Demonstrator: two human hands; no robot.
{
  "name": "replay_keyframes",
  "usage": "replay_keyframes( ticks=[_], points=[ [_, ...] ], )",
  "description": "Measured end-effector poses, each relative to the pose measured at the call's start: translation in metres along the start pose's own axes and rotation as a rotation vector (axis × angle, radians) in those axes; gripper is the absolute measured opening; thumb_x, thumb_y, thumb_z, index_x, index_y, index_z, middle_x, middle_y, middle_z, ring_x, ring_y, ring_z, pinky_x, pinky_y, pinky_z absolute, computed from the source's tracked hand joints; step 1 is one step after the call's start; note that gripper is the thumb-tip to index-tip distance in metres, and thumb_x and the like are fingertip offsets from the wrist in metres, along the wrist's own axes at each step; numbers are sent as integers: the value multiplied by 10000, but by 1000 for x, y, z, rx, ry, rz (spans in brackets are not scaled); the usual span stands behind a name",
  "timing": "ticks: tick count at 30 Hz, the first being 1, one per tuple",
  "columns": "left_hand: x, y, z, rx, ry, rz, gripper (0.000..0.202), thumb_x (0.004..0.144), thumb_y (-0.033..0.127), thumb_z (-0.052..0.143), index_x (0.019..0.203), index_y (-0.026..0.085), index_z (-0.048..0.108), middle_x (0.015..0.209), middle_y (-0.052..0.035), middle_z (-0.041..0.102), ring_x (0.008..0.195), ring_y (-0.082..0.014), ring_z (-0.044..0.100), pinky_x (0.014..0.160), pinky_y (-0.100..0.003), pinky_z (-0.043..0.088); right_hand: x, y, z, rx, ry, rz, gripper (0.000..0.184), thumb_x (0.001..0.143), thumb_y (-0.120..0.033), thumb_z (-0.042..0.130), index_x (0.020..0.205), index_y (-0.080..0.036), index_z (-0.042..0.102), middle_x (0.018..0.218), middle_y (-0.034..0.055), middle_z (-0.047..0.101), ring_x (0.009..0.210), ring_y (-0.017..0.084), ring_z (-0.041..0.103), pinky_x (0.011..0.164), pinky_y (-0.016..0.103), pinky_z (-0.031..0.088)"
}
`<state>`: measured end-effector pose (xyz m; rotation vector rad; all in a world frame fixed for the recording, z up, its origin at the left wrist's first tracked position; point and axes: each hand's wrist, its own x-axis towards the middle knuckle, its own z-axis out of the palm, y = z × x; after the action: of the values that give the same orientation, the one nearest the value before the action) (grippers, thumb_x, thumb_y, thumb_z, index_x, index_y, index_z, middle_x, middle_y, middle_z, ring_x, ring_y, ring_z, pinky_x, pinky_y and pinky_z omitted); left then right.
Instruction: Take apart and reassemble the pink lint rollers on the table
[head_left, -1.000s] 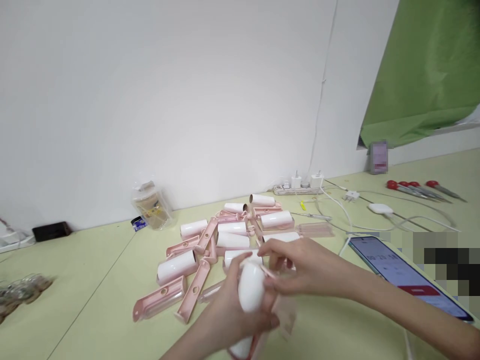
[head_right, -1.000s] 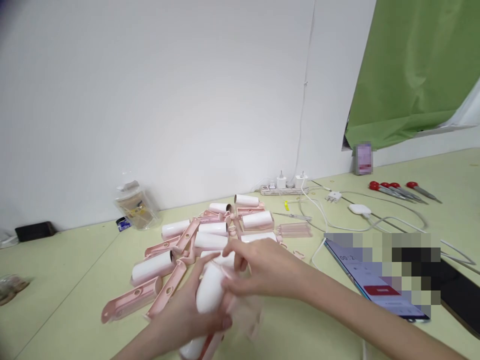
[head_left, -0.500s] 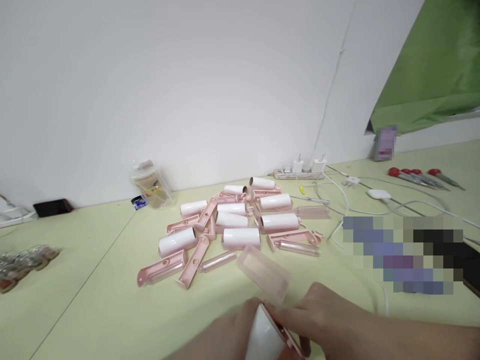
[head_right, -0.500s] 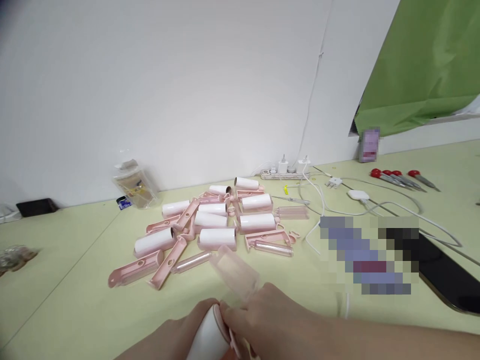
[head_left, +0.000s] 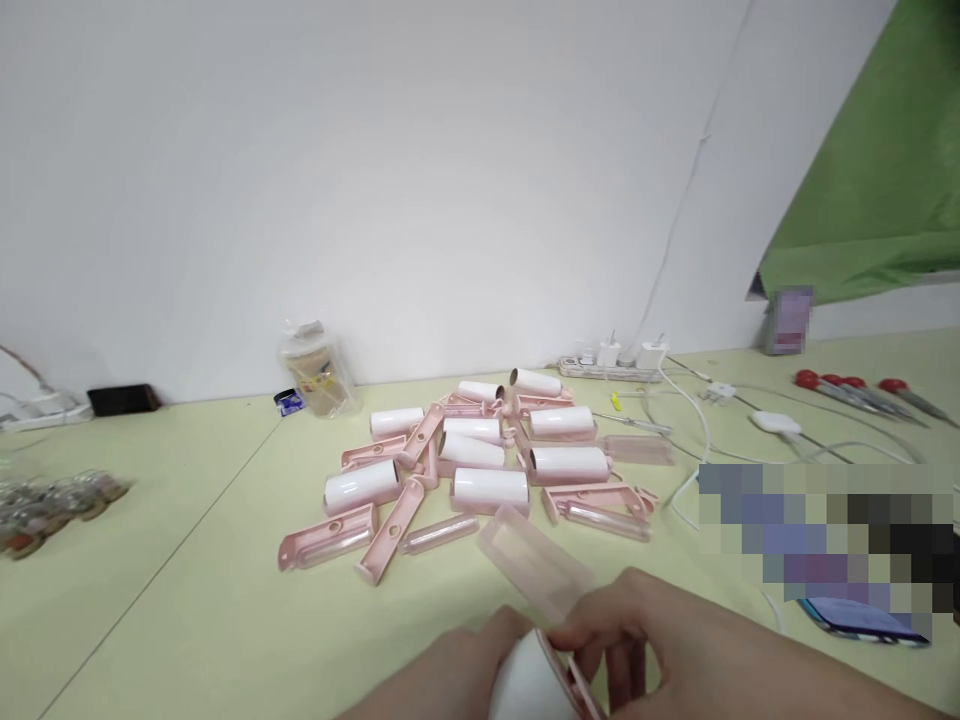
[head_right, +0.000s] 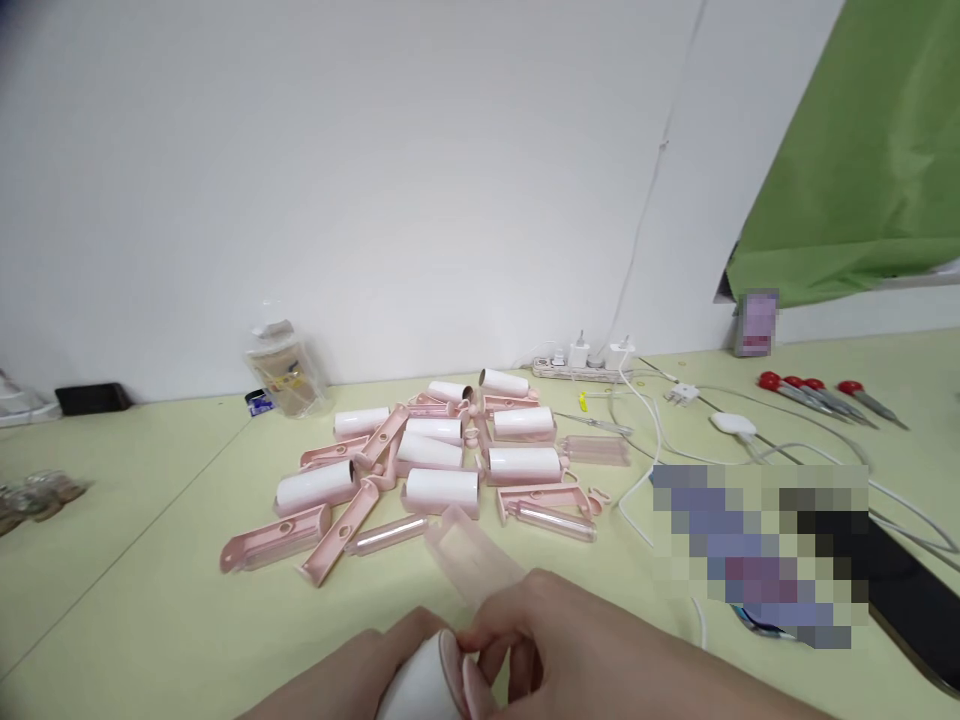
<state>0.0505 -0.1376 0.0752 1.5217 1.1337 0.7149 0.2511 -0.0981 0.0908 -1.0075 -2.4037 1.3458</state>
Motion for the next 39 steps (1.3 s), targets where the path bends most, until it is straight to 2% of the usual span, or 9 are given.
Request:
replay_keyframes(
  ticks=[7,12,17,21,24,29,33,36,39],
  points=[
    [13,15,-7,-124,-112,-50,492,569,101,641,1033,239,552,842,19,619,705,-158,544,562,-211,397,13,19,-7,257,112,99,421,618,-426,727,964,-215,612,705,-10,621,608,127,550,514,201,412],
    [21,-4,0,-257,153,51,401,575,111,610,943,215,489,756,32,577,638,-126,528,547,-211,413,24,26,15,533,94,8,562,620,-308,749,1098,-218,468,870,-1,614,735,147,594,646,245,458],
    [17,-36,11,-320,334,55,503,584,324,698,1017,191,479,834,-47,632,741,-221,598,650,-323,477,22,19,32,458,68,82,551,659,-232,705,1150,-241,454,956,11,603,816,154,586,716,270,472],
    [15,-48,11,-335,242,55,574,642,588,606,1028,175,504,976,-119,630,906,-303,590,763,-412,465,23,16,38,377,152,1,609,644,-177,699,1184,-268,434,1131,30,549,998,188,533,780,278,462],
    [17,-50,4,-140,94,223,659,631,608,609,1138,209,473,1049,-117,597,1027,-340,523,816,-453,436,21,17,38,394,196,-51,496,709,-183,651,1157,-273,460,1140,29,540,1016,183,524,775,264,472],
    [25,-51,-27,277,60,372,884,539,383,733,1306,253,313,1287,-102,435,1220,-382,297,988,-538,259,16,28,23,242,438,-67,351,784,-288,600,1116,-315,491,997,0,588,858,163,558,747,267,486],
    [32,-53,-39,871,67,556,573,686,143,593,1220,258,419,1236,-70,498,1215,-315,332,984,-486,290,18,42,11,146,659,-98,352,826,-319,546,1162,-341,445,1146,13,527,1023,183,520,867,294,459],
    [32,-56,-33,930,86,668,376,790,54,470,1116,243,470,1023,-44,603,1071,-211,488,925,-360,377,19,48,10,109,674,-104,354,845,-311,518,1185,-348,427,1194,20,500,1063,185,512,833,277,488],
    [30,-60,-25,720,154,548,583,733,163,605,1238,247,324,1219,-87,487,1148,-248,431,950,-388,378,19,48,10,-4,654,-148,381,832,-283,540,1190,-334,420,1148,24,536,988,179,556,801,274,504]
  ],
)
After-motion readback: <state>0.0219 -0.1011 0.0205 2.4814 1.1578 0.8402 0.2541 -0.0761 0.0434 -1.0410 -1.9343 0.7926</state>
